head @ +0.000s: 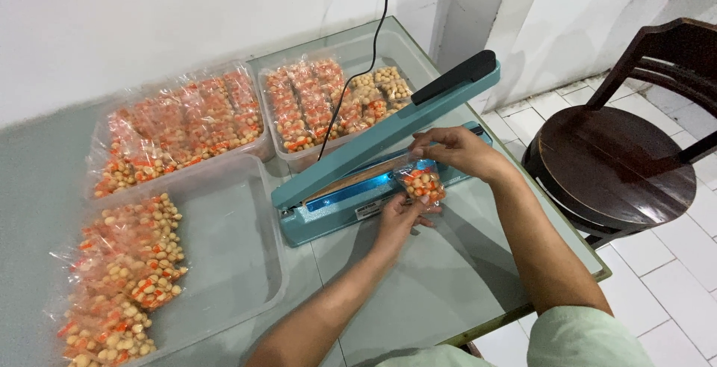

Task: The person repeatedly seals small transparent packets containing snack balls using a handheld impulse sealer. They pick each packet from a tray, align the open edge on the sealer, press the handle to seal, and place the sealed packet into a second tray. The process is repeated for multiple packets throughout the clip.

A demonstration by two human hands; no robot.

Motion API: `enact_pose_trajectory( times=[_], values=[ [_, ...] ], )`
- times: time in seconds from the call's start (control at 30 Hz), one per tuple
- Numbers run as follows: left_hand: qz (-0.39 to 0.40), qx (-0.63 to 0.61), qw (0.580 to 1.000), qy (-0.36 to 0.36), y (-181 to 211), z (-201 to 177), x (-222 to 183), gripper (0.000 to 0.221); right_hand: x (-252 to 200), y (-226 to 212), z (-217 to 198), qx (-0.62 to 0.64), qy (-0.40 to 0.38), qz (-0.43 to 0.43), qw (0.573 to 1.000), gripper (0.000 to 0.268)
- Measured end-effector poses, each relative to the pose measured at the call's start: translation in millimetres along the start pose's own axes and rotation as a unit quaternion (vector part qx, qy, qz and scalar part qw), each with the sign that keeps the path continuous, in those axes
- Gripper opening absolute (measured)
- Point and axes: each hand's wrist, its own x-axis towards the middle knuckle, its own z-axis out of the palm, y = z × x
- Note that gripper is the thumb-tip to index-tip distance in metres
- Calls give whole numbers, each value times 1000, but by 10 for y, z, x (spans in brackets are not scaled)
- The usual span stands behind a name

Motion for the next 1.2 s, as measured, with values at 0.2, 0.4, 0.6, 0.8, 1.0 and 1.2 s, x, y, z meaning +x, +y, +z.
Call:
enact_pose_trajectory(
  times=[0.2,0.4,0.6,0.8,1.0,1.2],
  values=[
    [90,73,987,-113,258,-128,-57,49,-352,-202,-82,111,35,-18,993,18],
    [143,255,947,-130,1278,-189,-644,51,-469,-750,-31,131,17,-164,978,28],
    [265,322,907,-55,1726,-354,-1033,40,-255,-1126,462,83,-24,-283,955,34],
    [303,343,889,-5,1809,-678,-1259,24,26,-1111,931,168,33,-296,940,14],
    [345,335,874,76,1890,-915,-1347,60,158,-1267,1216,176,2,-283,943,12],
    [404,305,853,128,1820,-1077,-1184,19,238,-1195,1380,160,-26,-248,955,16]
  ],
)
